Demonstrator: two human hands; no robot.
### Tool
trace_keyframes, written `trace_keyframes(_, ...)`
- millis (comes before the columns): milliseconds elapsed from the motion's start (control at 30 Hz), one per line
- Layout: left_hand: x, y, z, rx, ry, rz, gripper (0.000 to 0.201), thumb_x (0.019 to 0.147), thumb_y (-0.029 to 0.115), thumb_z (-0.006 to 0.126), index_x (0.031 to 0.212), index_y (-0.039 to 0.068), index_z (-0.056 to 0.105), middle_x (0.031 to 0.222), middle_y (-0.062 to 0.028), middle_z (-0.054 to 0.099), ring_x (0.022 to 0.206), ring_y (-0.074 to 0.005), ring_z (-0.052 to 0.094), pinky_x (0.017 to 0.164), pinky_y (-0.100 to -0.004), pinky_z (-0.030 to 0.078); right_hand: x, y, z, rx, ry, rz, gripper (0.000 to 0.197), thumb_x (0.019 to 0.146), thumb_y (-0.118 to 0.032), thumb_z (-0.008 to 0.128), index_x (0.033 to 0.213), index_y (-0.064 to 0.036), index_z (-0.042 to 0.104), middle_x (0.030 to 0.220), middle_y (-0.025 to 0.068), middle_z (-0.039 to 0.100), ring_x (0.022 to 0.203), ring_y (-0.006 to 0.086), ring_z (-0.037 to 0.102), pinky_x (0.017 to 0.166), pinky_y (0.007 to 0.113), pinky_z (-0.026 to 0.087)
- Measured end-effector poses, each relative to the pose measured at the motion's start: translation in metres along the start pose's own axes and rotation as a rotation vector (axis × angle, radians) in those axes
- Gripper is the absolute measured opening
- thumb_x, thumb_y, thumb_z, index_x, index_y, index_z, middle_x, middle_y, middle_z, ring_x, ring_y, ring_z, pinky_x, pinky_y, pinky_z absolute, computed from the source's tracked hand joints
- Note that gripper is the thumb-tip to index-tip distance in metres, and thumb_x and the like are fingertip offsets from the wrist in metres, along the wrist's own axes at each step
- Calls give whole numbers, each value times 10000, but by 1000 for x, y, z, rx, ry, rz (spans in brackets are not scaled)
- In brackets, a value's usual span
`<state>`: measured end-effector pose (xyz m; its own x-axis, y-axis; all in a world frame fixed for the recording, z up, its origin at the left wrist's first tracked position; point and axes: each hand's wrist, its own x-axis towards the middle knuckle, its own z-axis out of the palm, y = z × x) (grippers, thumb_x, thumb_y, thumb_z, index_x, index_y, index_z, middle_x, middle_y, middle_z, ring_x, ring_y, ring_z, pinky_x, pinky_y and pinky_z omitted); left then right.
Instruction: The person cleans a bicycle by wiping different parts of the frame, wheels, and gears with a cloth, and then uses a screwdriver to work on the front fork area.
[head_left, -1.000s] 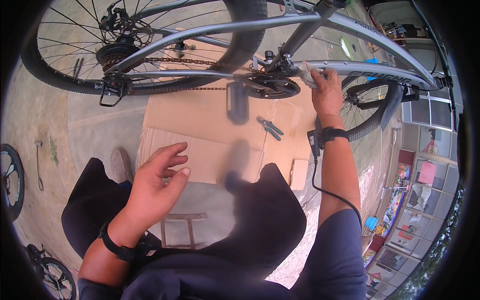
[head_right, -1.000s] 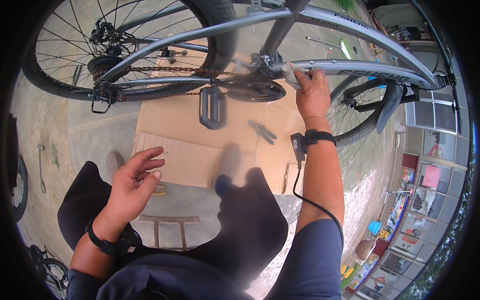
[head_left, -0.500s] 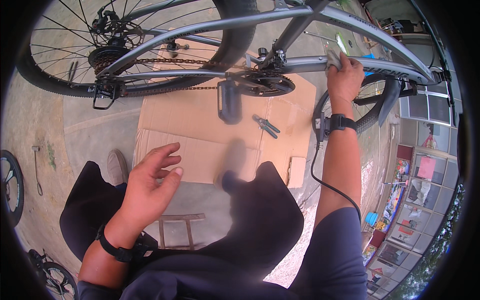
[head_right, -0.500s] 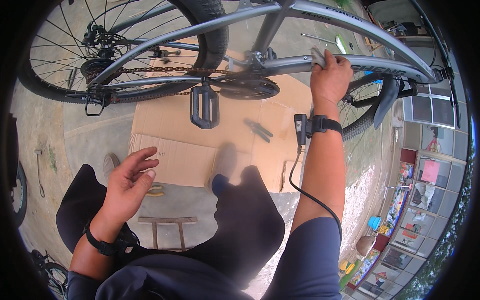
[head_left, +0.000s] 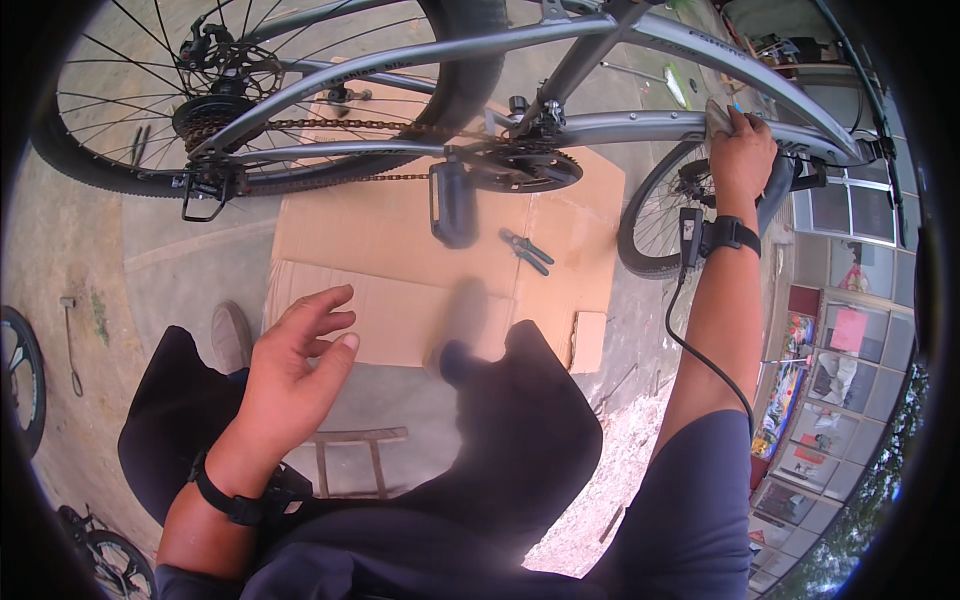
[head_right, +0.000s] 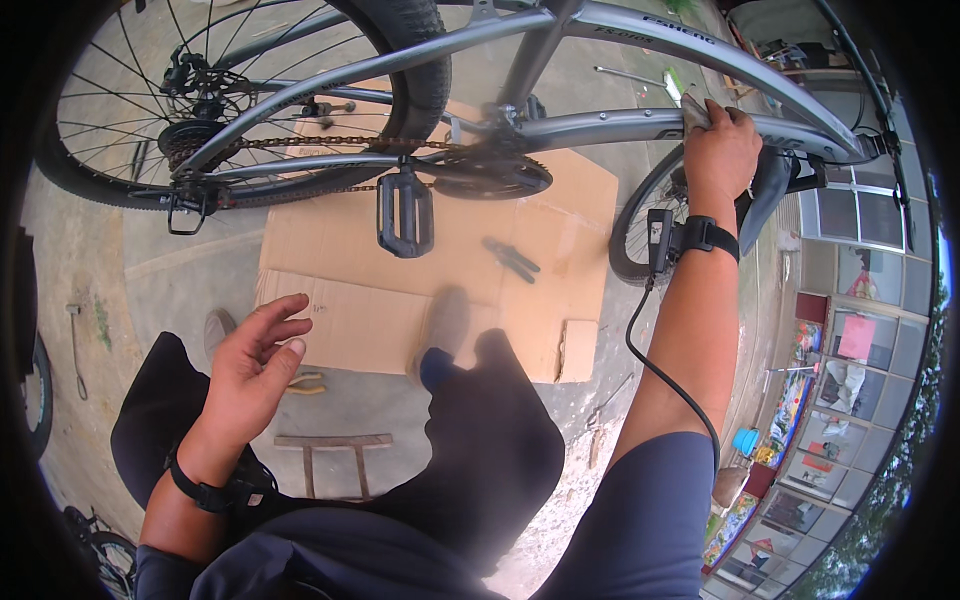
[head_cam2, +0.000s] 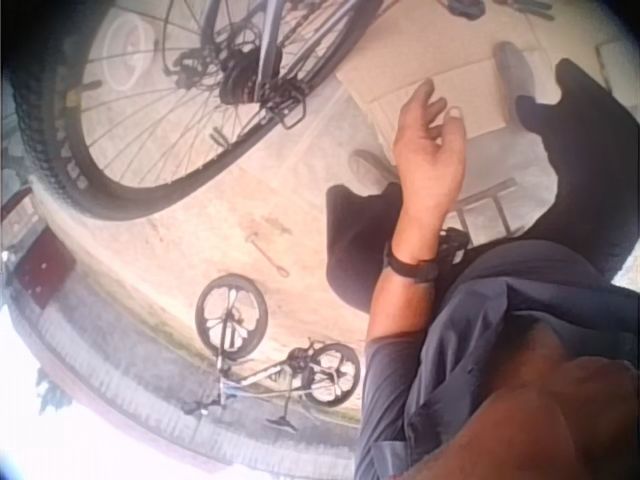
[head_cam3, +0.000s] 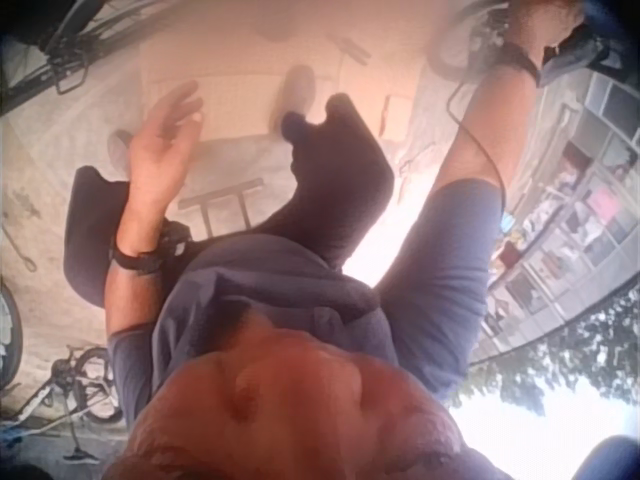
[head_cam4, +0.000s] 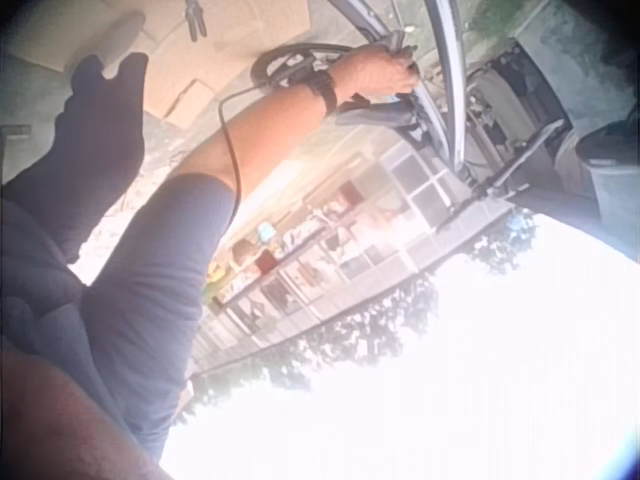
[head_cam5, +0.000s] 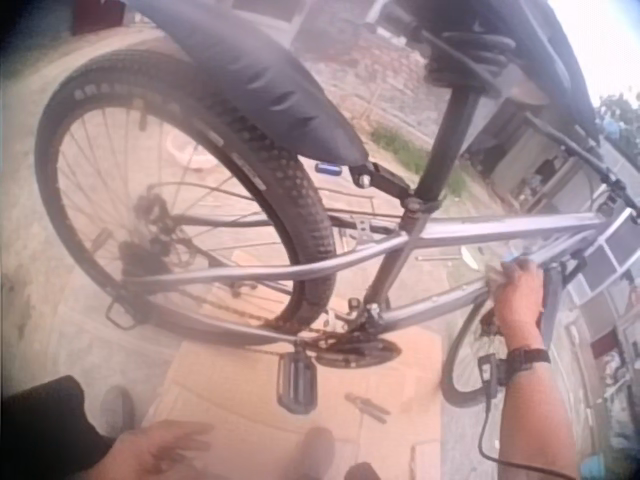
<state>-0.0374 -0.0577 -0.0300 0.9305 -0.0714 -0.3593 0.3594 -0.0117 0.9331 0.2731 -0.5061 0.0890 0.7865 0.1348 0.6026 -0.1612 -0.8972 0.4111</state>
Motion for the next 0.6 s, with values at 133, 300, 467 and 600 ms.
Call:
trace_keyframes(133, 1, 4, -3, 27, -57, -55, 462, 973, 5, 585, 1431, 22, 526, 1430, -81, 583, 1261, -186, 608, 957, -302, 507, -29, -54, 20, 126, -13, -332, 338, 776, -130, 681, 1093, -192, 780, 1213, 79, 690, 1157, 318, 612, 1023, 442, 487)
trace_keyframes(300, 0, 5, 1, 31, -60, -55, 458, 967, 6, 586, 1421, 26, 536, 1415, -86, 593, 1251, -193, 616, 961, -318, 511, -60, -125, 29, 323, -360, -581, 259, 787, -62, 675, 1001, -152, 788, 1108, 49, 699, 1176, 277, 604, 1008, 411, 490)
trace_keyframes(467, 1, 7, 0, 36, -64, -49, 456, 966, 14, 585, 1419, 27, 536, 1406, -91, 596, 1251, -203, 617, 965, -329, 513, -50, -121, 25, 809, -325, -333, 396, 761, 32, 650, 1096, -132, 781, 1169, 90, 724, 1141, 322, 652, 1001, 383, 523)
trace_keyframes(600, 1, 3, -1, 45, -56, -23, 455, 967, 23, 585, 1420, 23, 535, 1400, -98, 600, 1248, -210, 621, 964, -333, 516, -43, -133, 14, 1528, -442, 313, 371, 919, -28, 640, 1288, -13, 674, 1149, 101, 734, 942, 165, 702, 860, 285, 555)
